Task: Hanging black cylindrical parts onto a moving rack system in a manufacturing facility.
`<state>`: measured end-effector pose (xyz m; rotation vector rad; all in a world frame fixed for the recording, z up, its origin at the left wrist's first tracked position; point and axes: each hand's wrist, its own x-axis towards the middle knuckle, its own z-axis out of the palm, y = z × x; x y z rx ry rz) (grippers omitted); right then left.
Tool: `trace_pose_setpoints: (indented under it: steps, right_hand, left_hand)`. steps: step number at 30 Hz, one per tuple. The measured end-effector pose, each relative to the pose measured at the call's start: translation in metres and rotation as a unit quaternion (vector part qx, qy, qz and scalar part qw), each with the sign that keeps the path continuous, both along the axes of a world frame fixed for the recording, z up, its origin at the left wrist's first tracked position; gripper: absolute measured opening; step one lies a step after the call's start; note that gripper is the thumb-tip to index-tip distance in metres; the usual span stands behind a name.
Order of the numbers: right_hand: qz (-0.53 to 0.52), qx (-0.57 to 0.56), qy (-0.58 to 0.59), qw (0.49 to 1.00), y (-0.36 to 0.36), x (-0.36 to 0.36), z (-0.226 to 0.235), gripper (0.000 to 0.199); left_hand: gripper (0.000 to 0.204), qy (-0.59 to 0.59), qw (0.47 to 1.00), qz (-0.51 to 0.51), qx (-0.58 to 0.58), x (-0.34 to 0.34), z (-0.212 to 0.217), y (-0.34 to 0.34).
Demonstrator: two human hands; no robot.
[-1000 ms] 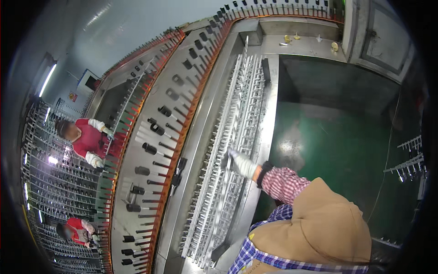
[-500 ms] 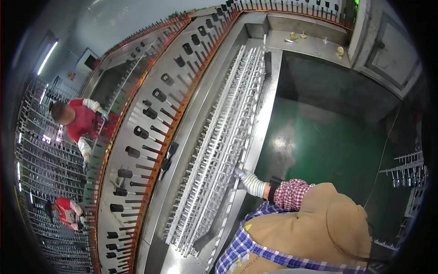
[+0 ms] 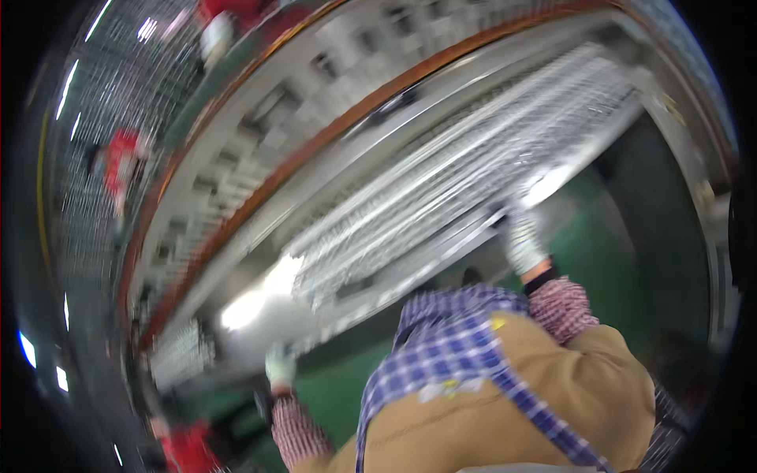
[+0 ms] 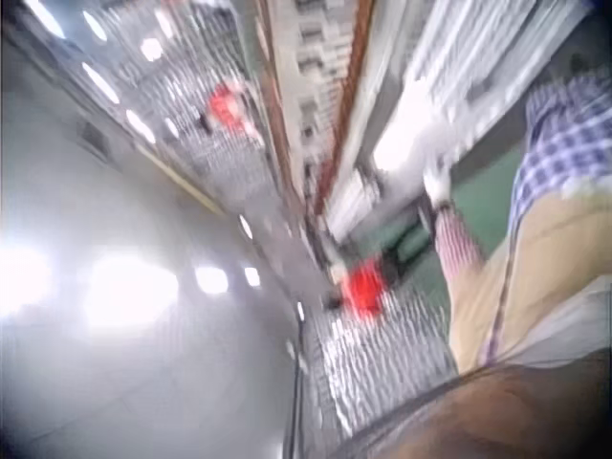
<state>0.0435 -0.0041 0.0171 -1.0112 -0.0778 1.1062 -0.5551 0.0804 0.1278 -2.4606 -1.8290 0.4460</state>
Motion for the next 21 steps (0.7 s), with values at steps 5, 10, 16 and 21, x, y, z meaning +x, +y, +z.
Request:
trace_pose_setpoints:
  steps: [5, 10, 16, 21]
  right_hand:
    - [-0.026, -0.045, 0.081, 0.995, 0.030, 0.026, -0.042, 0.042]
    - [-0.017, -0.081, 0.046, 0.996, 0.057, 0.030, -0.048, 0.035]
    - [-0.064, -0.164, -0.002, 0.984, 0.050, 0.022, -0.025, 0.038]
    - [-0.292, -0.230, -0.216, 0.903, 0.033, 0.029, -0.047, 0.051]
  left_hand:
    - [0.020, -0.017, 0.998, 0.051, 0.014, 0.066, 0.001, 0.059]
    - [0.021, -0.013, 0.996, 0.081, -0.032, 0.058, -0.058, 0.084]
    - [0.030, -0.227, 0.953, 0.003, -0.198, 0.045, -0.037, 0.087]
    - [0.023, -0.637, 0.747, 0.140, -0.128, 0.048, -0.007, 0.185]
